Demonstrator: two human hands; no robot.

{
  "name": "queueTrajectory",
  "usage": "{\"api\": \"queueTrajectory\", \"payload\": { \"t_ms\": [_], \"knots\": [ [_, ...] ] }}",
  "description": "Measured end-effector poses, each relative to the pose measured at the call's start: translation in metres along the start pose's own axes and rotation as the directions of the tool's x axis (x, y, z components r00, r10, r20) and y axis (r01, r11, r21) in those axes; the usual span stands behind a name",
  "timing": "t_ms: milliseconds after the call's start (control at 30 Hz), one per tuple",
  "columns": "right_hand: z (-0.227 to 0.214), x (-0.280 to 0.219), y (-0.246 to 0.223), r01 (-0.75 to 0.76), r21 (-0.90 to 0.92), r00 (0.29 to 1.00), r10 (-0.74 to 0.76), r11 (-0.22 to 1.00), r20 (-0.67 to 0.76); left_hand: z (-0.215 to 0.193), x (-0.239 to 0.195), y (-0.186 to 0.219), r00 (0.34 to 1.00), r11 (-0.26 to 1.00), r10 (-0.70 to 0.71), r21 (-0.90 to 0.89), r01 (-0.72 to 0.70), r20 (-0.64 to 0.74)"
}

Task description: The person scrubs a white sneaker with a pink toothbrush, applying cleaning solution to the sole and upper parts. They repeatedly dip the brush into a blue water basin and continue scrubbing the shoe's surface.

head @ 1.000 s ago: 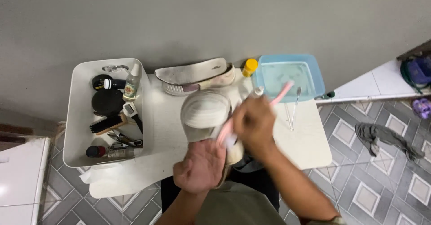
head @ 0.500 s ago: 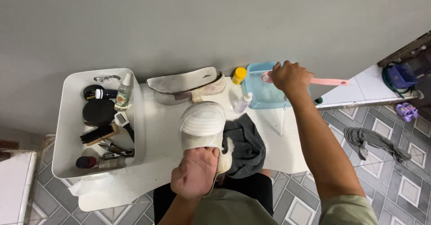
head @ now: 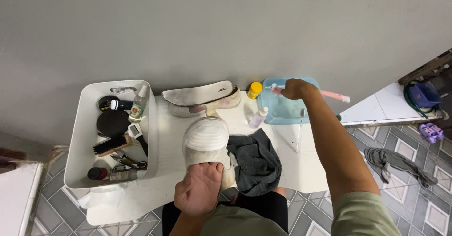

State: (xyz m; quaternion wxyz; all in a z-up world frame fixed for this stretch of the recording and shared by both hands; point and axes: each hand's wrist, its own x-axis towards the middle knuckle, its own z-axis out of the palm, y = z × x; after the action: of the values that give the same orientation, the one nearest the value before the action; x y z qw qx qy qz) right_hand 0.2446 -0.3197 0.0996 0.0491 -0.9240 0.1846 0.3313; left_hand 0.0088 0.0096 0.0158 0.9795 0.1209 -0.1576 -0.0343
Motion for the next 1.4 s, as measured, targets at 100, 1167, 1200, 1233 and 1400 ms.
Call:
{"api": "queueTrajectory", "payload": {
  "t_ms": [100, 1167, 1200, 1233, 1400],
  "knots": [
    [0.004, 0.009, 0.008, 0.096, -0.04, 0.995, -0.097, 0.995, -0.032, 0.003, 0.003, -0.002, 1.0, 1.0, 0.011, -0.02, -0.01, 0.024],
    [0.012, 0.003, 0.056, 0.122, 0.302, 0.97, -0.049, 0.945, -0.238, -0.004, 0.005, -0.004, 1.0, 1.0, -0.024, 0.014, 0.024, 0.006],
    [0.017, 0.004, 0.069, 0.117, 0.3, 0.971, -0.046, 0.947, -0.234, -0.004, 0.005, -0.004, 1.0, 1.0, -0.026, 0.01, 0.026, 0.001],
    [0.022, 0.004, 0.083, 0.162, 0.346, 0.95, -0.051, 0.924, -0.309, -0.005, 0.006, -0.004, 1.0, 0.999, -0.014, 0.048, 0.013, 0.02],
    [0.053, -0.02, 0.129, 0.275, 0.432, 0.867, -0.027, 0.859, -0.498, 0.0, 0.012, 0.0, 0.996, 0.991, 0.021, 0.13, -0.032, 0.085]
  ]
}}
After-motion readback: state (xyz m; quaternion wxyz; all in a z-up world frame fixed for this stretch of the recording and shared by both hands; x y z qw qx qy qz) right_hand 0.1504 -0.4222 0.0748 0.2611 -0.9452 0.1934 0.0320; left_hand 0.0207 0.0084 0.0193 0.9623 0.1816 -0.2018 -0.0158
